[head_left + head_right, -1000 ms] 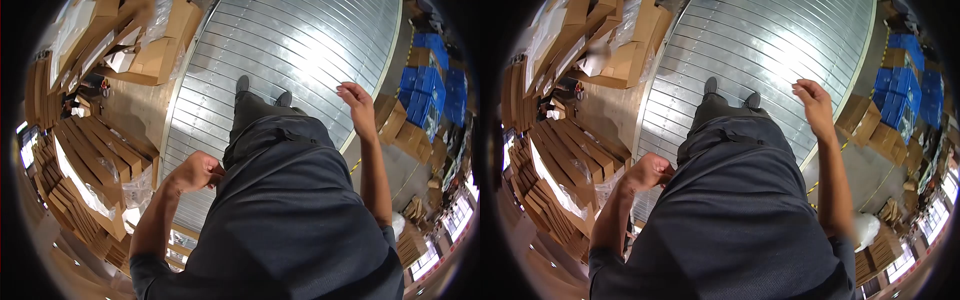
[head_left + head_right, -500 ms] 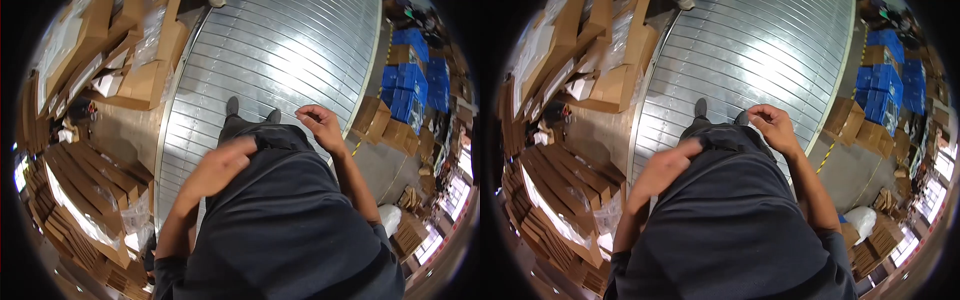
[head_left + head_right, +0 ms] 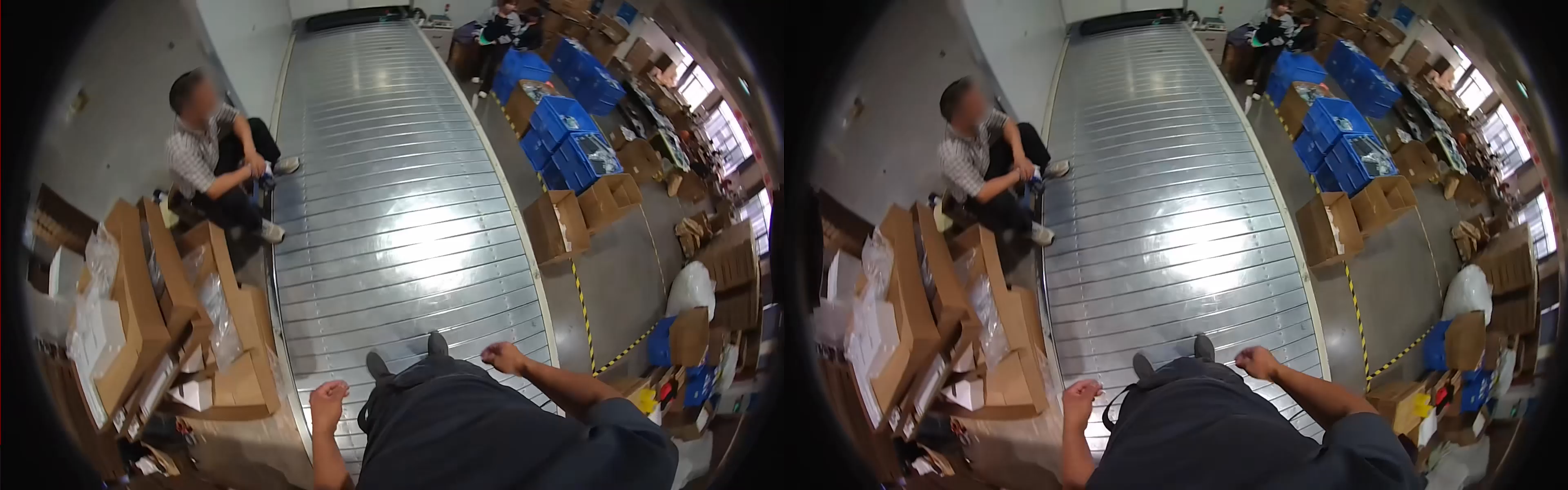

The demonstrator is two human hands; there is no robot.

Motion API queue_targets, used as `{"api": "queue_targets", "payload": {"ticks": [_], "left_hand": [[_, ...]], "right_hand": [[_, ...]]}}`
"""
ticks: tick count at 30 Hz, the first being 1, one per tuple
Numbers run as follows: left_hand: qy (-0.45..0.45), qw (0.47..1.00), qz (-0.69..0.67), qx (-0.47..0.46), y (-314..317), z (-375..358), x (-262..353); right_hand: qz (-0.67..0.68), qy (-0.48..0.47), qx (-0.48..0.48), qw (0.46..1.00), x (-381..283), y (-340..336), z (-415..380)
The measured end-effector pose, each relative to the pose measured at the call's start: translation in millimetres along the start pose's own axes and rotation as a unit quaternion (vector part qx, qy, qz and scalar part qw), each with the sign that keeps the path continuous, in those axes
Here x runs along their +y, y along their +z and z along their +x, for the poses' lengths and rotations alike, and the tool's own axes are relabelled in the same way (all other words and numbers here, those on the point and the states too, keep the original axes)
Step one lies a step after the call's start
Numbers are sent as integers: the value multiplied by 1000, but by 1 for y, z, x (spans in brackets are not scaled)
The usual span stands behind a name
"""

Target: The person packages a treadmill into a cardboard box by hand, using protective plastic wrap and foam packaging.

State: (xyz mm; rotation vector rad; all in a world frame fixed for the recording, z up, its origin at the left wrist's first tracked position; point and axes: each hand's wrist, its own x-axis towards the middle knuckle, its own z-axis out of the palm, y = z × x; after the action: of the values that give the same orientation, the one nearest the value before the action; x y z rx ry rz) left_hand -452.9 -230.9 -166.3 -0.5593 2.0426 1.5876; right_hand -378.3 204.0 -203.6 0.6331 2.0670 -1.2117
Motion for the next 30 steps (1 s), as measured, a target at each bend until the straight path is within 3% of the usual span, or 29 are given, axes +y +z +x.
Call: {"api": "queue_targets", "payload": {"ticks": [1,2,3,4,5,6,8,10,12,17,30], "left_hand": [[-12,997,69,21,2,8,-23],[46,982,181,1,-1,17,-61],[103,952,288,-17,-7,25,-105],[128,924,351,-81,-13,28,-151],[177,899,391,-85,-8,-3,-118],[155,904,385,-99,-18,-7,-154],[15,923,370,-107,-19,-19,-184],[-78,924,362,-93,-10,-20,-191],[-108,921,362,-89,-1,-7,-190],[-109,928,346,-83,23,37,-161],[-92,932,340,-90,44,89,-134]], "right_hand": [[-93,30,-20,995,10,-4,-17],[-92,73,-57,991,33,0,-29],[-106,47,-100,988,24,-2,-61],[-109,76,-158,979,38,-1,-72],[-63,-21,-265,962,57,-2,-79],[5,-103,-372,923,74,-4,-86],[158,-118,-323,926,69,7,-112],[159,-52,-345,924,55,4,-113],[168,7,-388,906,40,-5,-111],[175,53,-404,896,51,1,-110],[215,36,-436,873,85,57,-127]]}}
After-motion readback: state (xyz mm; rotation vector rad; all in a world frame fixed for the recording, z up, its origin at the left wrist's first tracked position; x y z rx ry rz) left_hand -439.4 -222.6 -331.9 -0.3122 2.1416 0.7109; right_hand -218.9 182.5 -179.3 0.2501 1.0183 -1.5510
